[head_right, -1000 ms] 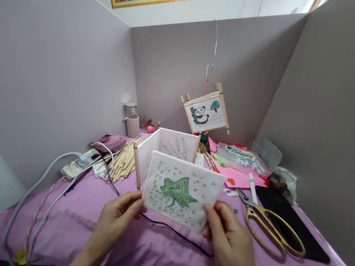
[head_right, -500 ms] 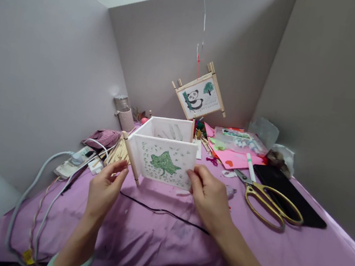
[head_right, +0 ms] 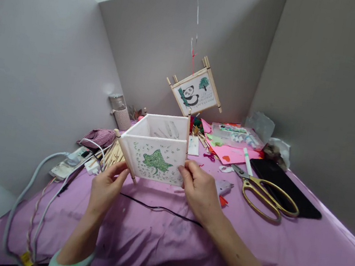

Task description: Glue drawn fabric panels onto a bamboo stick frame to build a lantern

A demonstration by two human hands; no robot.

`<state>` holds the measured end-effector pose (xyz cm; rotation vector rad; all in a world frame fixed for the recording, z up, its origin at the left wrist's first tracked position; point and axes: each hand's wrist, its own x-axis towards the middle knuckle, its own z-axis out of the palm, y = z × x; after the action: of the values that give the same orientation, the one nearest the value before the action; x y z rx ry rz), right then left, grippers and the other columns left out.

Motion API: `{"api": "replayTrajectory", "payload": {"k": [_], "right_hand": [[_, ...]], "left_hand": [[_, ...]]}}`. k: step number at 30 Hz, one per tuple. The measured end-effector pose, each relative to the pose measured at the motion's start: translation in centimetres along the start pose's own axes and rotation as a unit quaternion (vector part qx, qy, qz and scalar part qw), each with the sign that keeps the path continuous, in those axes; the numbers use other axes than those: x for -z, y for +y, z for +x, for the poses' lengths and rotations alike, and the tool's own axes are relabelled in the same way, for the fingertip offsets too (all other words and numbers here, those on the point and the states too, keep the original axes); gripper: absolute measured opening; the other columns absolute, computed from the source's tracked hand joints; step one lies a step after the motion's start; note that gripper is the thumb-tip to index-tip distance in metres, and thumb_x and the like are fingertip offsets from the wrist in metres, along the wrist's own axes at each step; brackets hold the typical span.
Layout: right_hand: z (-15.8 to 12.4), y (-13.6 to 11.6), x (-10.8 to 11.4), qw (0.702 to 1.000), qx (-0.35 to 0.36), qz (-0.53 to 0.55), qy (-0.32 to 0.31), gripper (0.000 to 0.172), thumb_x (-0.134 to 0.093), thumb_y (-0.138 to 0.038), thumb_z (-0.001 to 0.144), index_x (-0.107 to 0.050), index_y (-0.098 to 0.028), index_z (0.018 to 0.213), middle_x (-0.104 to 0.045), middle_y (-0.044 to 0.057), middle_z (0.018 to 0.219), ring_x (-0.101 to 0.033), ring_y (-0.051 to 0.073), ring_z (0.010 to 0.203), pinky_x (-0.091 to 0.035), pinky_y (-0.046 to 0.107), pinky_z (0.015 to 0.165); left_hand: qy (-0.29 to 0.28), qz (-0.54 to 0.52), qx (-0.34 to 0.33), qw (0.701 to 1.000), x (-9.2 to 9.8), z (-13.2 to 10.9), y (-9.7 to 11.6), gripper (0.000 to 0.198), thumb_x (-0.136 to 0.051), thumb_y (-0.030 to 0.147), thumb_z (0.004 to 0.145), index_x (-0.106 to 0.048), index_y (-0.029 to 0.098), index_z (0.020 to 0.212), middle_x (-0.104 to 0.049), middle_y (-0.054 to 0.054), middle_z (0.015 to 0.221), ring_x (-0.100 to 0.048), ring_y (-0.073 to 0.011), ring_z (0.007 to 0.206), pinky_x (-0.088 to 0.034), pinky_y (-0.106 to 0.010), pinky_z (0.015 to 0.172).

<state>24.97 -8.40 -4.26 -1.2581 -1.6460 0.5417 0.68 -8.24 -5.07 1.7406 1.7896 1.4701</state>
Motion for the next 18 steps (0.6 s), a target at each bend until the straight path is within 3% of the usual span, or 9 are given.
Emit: {"api": "replayTrajectory", "payload": {"k": [18], "right_hand": [[0.27,0.51,-0.07,1.0,0.007,-0.002,-0.026,0.022,-0.044,-0.037,0.092,-0.05,-0.023,0.076,-0.057,-0.005,0.058,-0.057,0.012,0.056,-0.04,0.024,0.059]], "left_hand": [[-0.015,0.002,-0.015,1.0,-0.02,-0.14,0.47,0.023,-0.053,0.025,0.082,-0.071,0.021,0.097,-0.074,0.0,0.092,-0.067,-0.0149,0.078,-0.052,-0.023,0.072]]}}
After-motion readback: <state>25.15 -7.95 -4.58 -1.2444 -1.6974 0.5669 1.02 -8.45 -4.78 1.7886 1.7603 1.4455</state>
